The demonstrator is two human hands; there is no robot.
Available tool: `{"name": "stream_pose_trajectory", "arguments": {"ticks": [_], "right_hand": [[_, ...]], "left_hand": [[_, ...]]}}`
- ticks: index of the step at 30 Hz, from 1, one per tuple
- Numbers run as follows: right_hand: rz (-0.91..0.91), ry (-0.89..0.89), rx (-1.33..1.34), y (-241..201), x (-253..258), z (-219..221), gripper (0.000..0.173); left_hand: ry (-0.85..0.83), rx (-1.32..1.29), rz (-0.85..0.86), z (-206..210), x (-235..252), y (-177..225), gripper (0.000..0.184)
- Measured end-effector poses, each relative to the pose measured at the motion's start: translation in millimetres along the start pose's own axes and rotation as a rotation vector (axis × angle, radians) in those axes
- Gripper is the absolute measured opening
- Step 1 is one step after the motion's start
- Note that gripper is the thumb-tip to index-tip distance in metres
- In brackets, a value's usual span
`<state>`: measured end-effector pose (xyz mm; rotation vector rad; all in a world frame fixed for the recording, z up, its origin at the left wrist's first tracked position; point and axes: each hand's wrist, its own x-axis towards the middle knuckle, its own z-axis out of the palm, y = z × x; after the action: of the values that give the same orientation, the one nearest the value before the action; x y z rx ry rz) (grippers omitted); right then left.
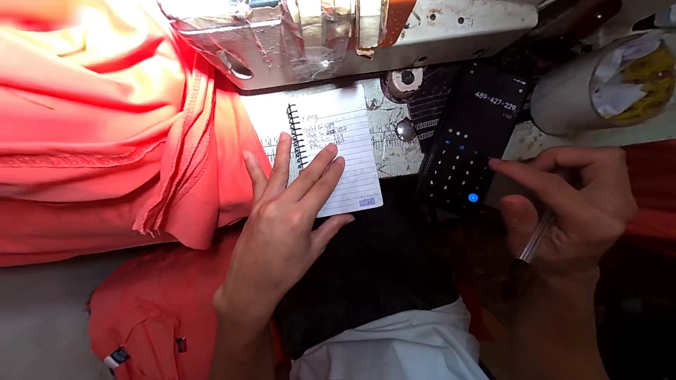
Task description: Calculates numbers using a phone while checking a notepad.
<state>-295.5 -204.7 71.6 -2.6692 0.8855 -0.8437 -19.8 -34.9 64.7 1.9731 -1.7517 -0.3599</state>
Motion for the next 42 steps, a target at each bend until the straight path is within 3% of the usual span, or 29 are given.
{"name": "stream_pose_trajectory", "arguments": {"ticks": [26, 42], "right_hand": [[-0.016, -0.002, 0.096, 1.7, -17.4, 2.7, 0.047], [-0.069, 0.001, 0.143, -8.5, -2.3, 9.5, 0.048]], "left_hand": [[0.006, 0.017, 0.014, -0.1, -1.1, -1.9, 0.061], [-0.002, 0.012, 0.017, -0.7, -1.0, -2.0, 0.064]]}}
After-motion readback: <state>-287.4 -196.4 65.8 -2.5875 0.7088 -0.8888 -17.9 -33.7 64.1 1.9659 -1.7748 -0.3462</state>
